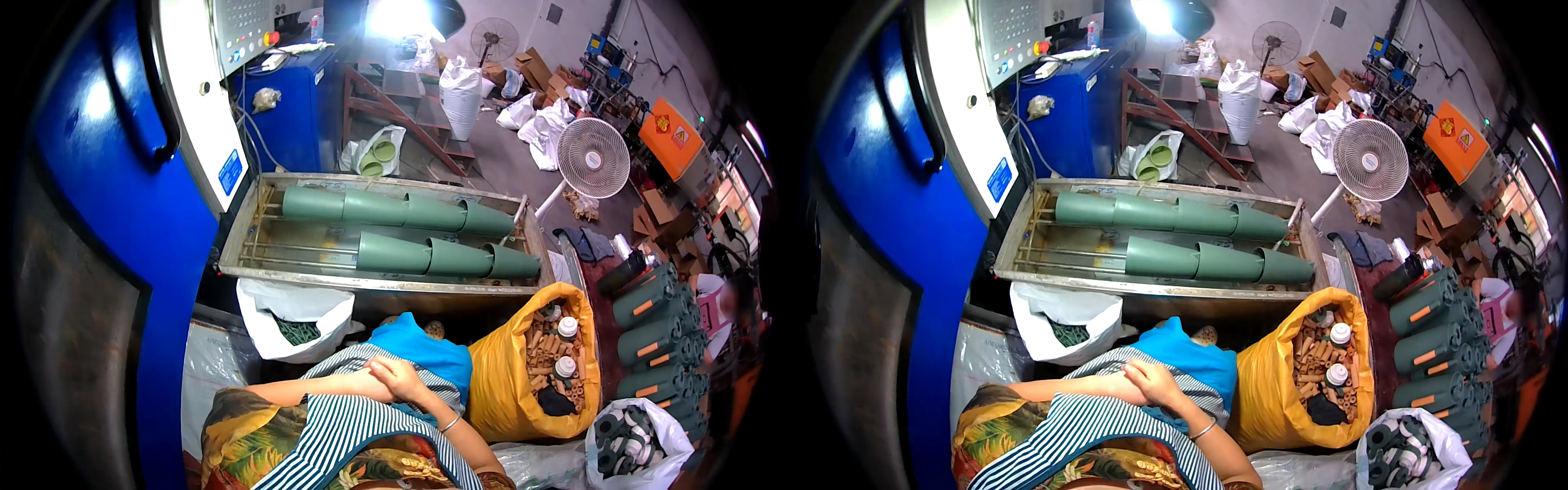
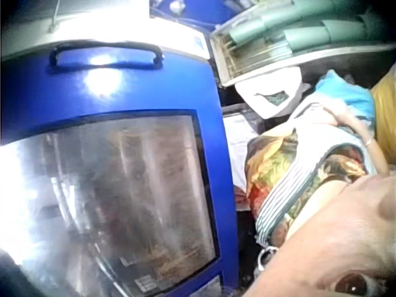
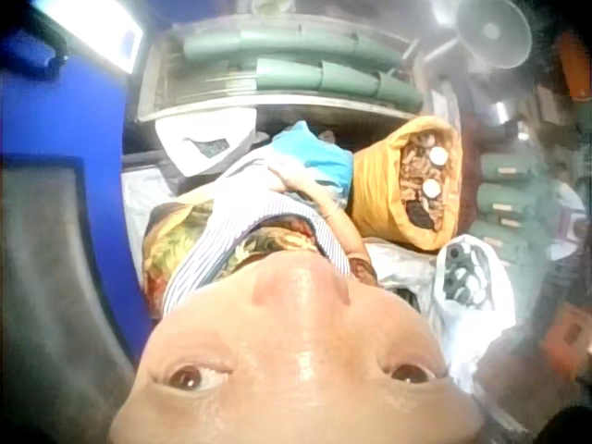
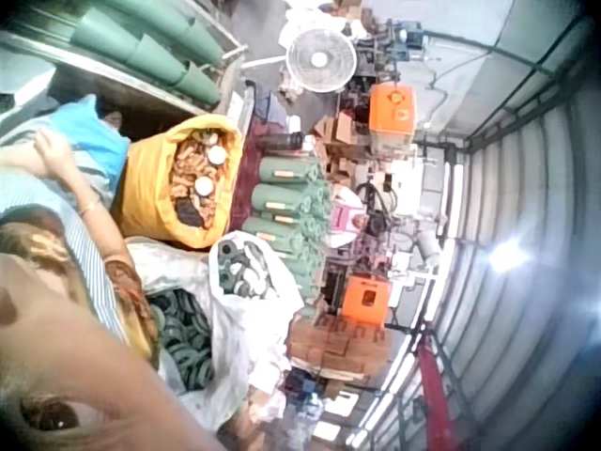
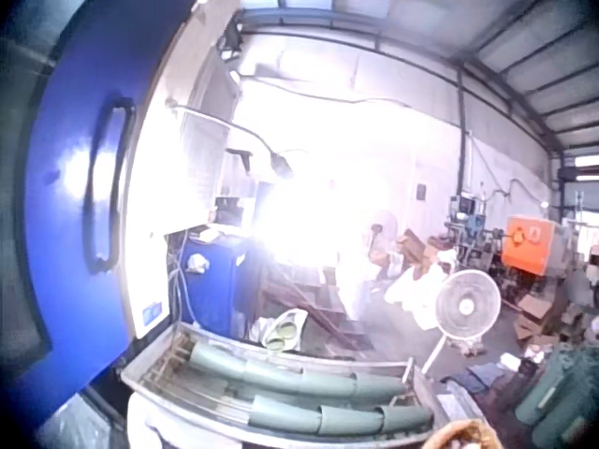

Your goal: The person picks up green cylindrical housing parts and inserts smaller internal components and black caps into them by hand.

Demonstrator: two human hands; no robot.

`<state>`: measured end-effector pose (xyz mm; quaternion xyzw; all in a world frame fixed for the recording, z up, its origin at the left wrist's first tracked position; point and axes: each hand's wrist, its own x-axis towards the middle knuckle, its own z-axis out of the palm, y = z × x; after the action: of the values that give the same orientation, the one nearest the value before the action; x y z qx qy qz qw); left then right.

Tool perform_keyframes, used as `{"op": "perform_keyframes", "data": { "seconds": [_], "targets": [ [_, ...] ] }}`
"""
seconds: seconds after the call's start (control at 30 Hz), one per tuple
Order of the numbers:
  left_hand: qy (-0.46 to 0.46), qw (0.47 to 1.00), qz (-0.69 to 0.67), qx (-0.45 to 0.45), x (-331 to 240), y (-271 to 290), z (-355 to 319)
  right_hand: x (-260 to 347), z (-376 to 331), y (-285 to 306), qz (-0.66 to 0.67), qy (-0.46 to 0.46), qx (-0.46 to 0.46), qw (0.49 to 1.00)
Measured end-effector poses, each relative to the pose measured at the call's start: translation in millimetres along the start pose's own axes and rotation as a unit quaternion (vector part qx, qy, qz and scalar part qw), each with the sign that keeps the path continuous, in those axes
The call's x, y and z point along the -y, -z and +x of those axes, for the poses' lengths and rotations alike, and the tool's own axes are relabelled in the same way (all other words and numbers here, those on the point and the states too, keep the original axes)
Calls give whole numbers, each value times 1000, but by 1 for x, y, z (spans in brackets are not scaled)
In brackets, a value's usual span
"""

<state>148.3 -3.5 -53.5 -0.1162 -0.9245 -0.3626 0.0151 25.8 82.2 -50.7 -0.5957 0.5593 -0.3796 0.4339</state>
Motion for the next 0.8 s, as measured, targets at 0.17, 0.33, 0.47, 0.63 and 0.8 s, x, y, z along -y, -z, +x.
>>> {"op": "perform_keyframes", "data": {
  "seconds": [0.17, 0.33, 0.47, 0.63, 0.8],
  "targets": [
    [-44, 996, 19, -71, -5, -29, -11, 13, -22, 8, 336, -86, 120, 930],
    [-193, 957, 134, -169, -14, -19, -30, 3, -35, 0, 460, -188, 58, 866],
    [-136, 958, 187, -172, -26, -19, -63, 21, -6, -16, 452, -189, 114, 864],
    [-105, 951, 188, -224, -29, -9, -79, 11, 11, -18, 400, -178, 98, 894],
    [-114, 956, 222, -153, -29, 7, -81, 47, 31, -17, 372, -193, 136, 898]
  ]
}}
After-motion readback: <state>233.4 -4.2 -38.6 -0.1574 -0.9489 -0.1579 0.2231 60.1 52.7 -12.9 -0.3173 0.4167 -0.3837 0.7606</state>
